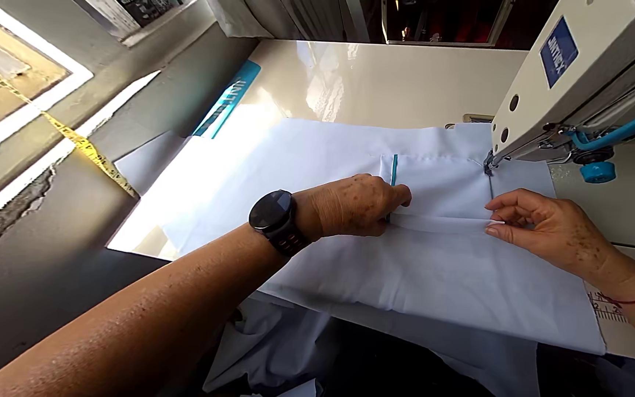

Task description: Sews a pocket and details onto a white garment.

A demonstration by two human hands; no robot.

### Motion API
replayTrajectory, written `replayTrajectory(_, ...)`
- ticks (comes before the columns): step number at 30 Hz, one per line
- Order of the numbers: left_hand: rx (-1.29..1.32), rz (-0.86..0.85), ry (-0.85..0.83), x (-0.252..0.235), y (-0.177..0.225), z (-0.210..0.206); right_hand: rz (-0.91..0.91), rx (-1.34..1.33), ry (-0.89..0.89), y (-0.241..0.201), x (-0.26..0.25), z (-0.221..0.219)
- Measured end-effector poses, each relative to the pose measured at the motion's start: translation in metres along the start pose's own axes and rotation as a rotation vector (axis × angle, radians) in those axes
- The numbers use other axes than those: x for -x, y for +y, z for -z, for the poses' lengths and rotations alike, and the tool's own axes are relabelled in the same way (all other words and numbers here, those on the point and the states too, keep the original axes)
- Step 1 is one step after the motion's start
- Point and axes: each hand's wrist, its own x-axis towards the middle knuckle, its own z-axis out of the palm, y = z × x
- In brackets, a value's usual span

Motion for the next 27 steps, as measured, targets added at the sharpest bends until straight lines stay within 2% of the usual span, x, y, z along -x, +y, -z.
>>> replayTrajectory(3,-0.055,-0.028,0.042,0.002,0.001,0.0,0.087,0.04,0.019,0.002,0.004,-0.001)
replayTrajectory(8,-0.201,-0.106,0.209,0.011,0.002,-0.015,0.261,0.112,0.065,0.004,0.011,-0.003)
replayTrajectory(12,-0.275,-0.089,0.287,0.021,0.012,-0.02,0.508,0.32,0.142,0.006,0.013,-0.008)
replayTrajectory(15,-0.291,-0.071,0.333,0.026,0.017,-0.025,0.665,0.418,0.11,0.004,0.014,-0.006)
replayTrajectory(19,-0.294,-0.07,0.348,0.028,0.019,-0.029,0.652,0.443,0.065,0.003,0.015,-0.004)
replayTrajectory(23,-0.304,-0.086,0.354,0.027,0.019,-0.03,0.547,0.438,0.086,-0.002,0.016,-0.009)
replayTrajectory(27,-0.298,-0.088,0.358,0.027,0.017,-0.03,0.523,0.413,0.148,-0.002,0.012,-0.011)
